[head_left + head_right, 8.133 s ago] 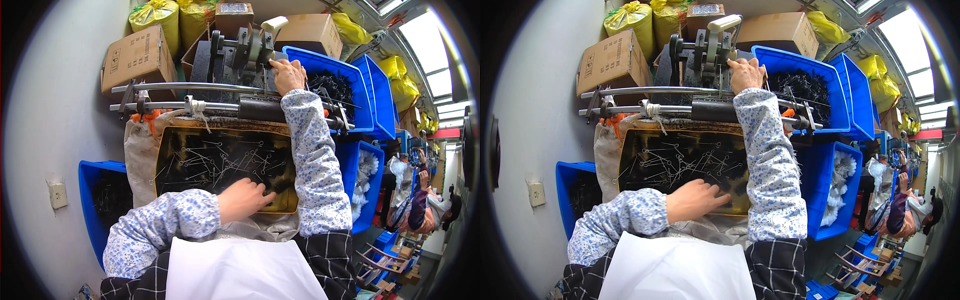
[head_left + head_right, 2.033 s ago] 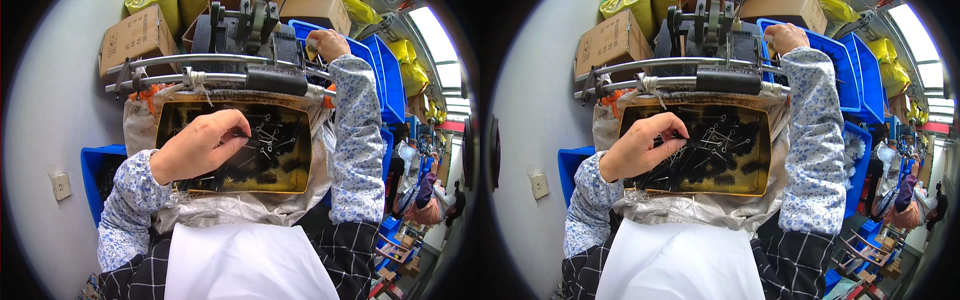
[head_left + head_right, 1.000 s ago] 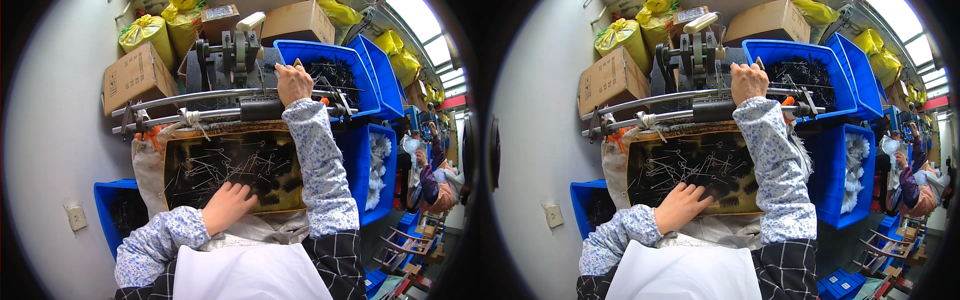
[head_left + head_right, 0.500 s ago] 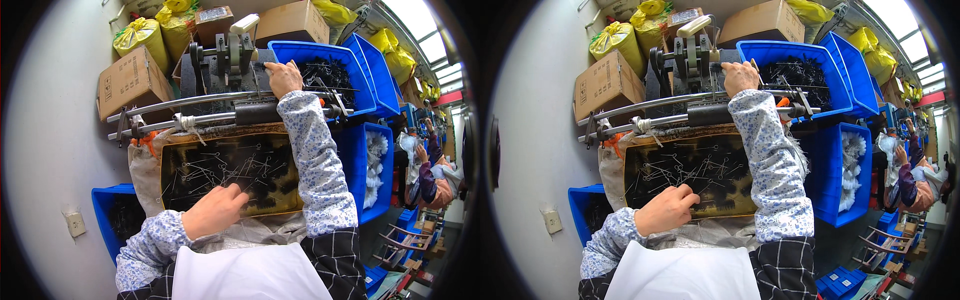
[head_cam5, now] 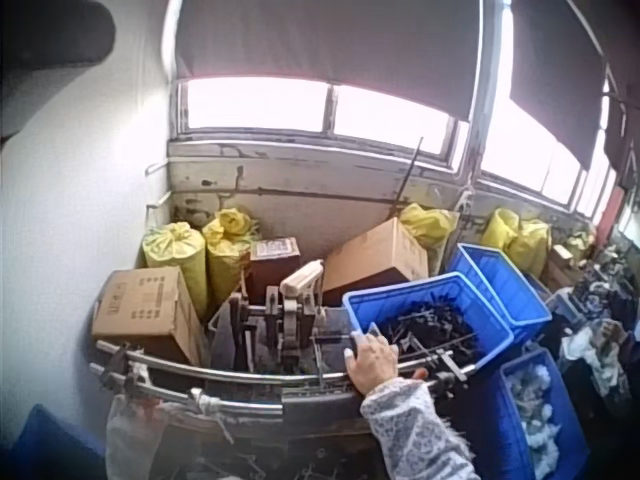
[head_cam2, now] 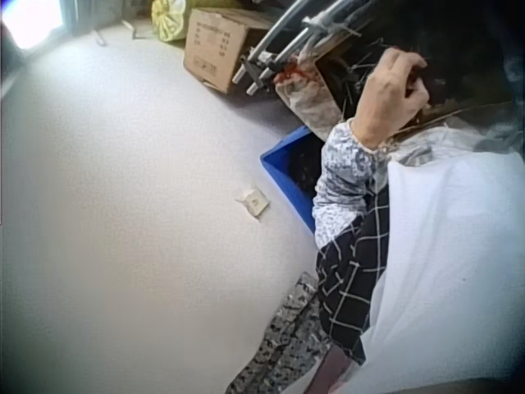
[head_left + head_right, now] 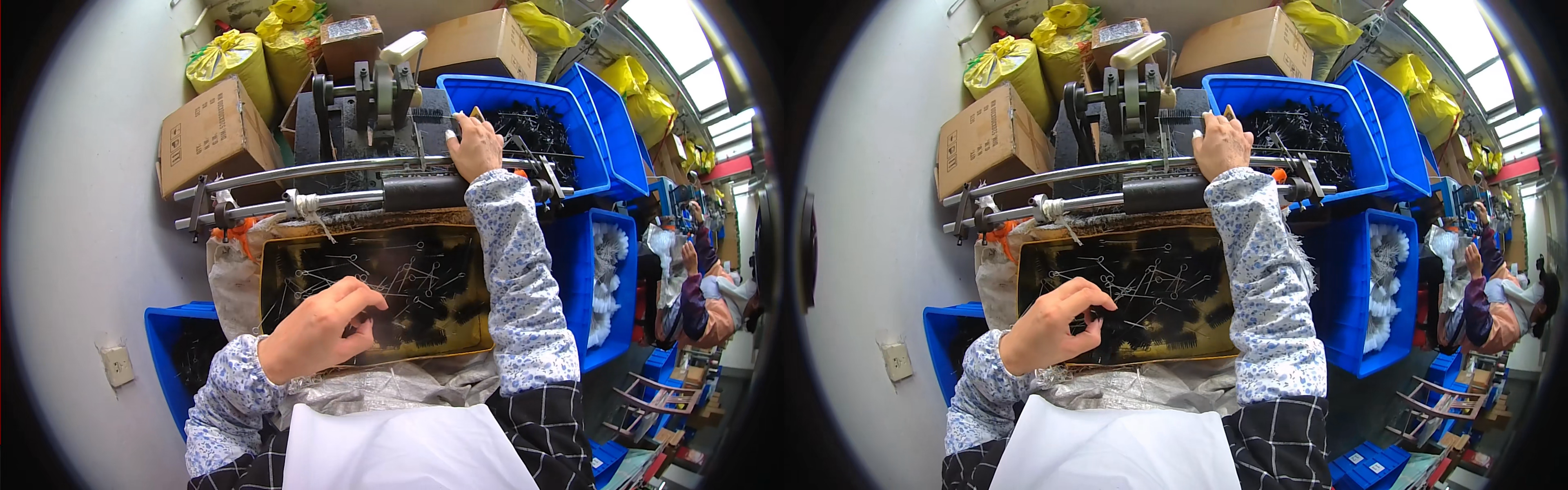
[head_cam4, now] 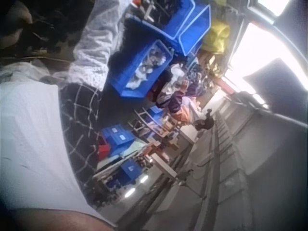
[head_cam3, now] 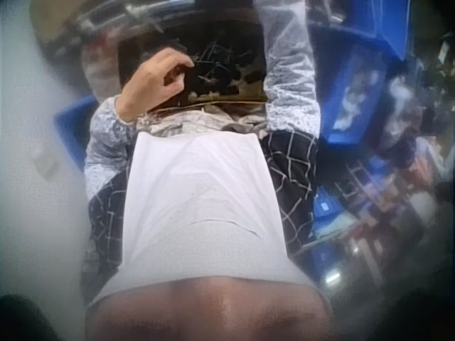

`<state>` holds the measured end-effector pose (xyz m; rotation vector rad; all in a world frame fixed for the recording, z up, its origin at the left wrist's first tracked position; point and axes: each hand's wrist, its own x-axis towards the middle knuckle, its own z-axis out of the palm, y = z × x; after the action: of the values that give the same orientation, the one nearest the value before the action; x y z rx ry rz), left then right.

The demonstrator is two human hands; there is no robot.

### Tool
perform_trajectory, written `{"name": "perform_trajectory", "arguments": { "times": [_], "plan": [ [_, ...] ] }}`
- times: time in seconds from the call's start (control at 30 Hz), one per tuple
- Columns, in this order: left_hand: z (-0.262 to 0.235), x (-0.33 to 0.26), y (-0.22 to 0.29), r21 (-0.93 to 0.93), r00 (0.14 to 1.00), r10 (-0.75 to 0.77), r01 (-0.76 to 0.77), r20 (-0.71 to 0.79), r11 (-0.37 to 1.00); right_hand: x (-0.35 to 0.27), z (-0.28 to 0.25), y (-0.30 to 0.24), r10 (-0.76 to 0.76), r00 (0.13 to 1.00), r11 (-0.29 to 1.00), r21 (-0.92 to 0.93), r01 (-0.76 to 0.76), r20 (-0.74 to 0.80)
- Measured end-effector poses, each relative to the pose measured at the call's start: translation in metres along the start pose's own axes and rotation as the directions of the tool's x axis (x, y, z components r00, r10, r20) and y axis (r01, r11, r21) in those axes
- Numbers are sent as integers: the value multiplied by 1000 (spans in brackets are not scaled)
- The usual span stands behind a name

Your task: Assembling metal pins into plastic bases using a manual press machine in a workshop environment.

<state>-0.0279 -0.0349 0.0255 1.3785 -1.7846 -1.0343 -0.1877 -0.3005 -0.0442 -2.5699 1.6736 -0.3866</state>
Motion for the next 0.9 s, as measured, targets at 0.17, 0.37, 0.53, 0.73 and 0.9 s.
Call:
{"name": "perform_trajectory", "arguments": {
  "times": [0.17,0.37,0.53,0.73,0.9],
  "plan": [
    [-8,2,1,-29,999,-18,17,-41,999,1,13,-30,-45,997,996,80,49,-56],
    [-9,7,6,-20,997,-2,0,-72,1000,-3,13,-80,-55,998,998,39,54,40],
    [-14,1,3,-12,993,-4,3,-120,1000,-4,5,-67,-95,993,993,-67,99,67],
    [-24,3,-3,-8,988,0,-1,-156,1000,6,5,-6,-48,999,998,50,47,21],
    [-22,17,-4,-43,986,8,-16,-164,999,44,4,35,-156,988,986,62,156,-9]
  ]
}}
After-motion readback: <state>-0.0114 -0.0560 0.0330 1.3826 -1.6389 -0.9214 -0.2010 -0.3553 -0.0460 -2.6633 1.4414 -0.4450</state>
